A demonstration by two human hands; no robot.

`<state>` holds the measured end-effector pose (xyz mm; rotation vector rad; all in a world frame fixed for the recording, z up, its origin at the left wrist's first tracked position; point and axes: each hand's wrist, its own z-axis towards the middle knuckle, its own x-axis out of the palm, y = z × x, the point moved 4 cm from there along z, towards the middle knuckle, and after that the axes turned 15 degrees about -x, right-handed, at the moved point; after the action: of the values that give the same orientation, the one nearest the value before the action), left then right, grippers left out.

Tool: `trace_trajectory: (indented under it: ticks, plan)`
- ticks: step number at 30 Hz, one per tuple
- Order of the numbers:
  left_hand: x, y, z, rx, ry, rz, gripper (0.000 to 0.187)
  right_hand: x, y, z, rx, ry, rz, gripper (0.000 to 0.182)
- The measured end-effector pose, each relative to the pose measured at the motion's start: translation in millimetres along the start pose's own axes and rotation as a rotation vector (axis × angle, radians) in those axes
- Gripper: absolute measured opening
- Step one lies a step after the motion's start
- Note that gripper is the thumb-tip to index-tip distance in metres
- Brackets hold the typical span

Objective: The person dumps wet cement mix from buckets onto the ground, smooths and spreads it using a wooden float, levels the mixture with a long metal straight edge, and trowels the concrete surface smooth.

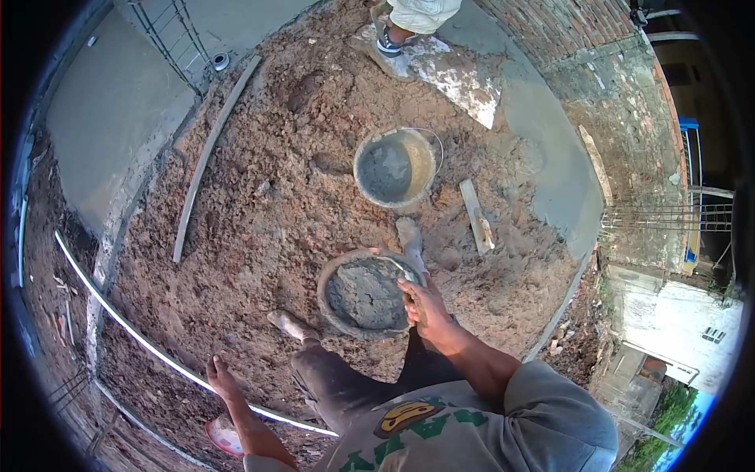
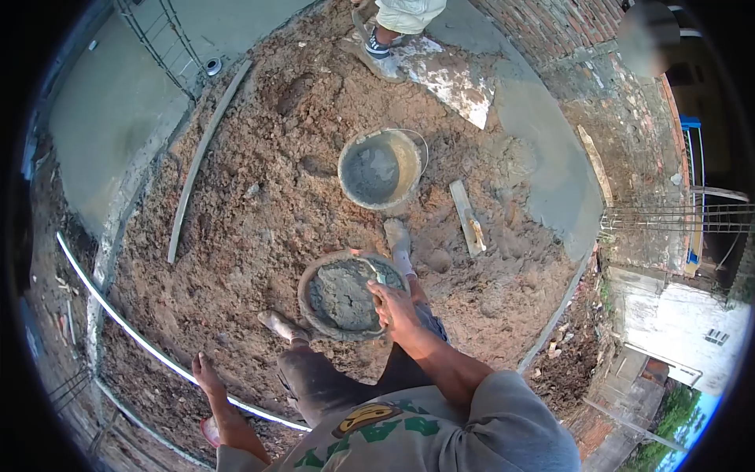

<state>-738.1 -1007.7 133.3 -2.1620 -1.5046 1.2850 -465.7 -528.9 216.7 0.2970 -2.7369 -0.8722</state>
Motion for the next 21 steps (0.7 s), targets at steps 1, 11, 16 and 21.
trace_trajectory:
  ticks: [1, 11, 16, 21]
  plan:
    - [16, -7, 4, 0.023, 0.001, 0.003, 0.031, -12, 32, -10, 0.006, -0.078, -0.065, 0.033]
    - [183, -60, -105, 0.02, 0.182, 0.247, 0.036, -158, 263, 88, -0.318, -0.262, -0.377, 0.029]
    - [189, -66, -129, 0.026, 0.167, 0.395, 0.037, -215, 336, 231, -0.36, -0.296, -0.632, 0.032]
    - [189, -42, -132, -0.076, 0.113, 0.572, 0.036, -288, 355, 353, -0.615, -0.333, -1.261, 0.043]
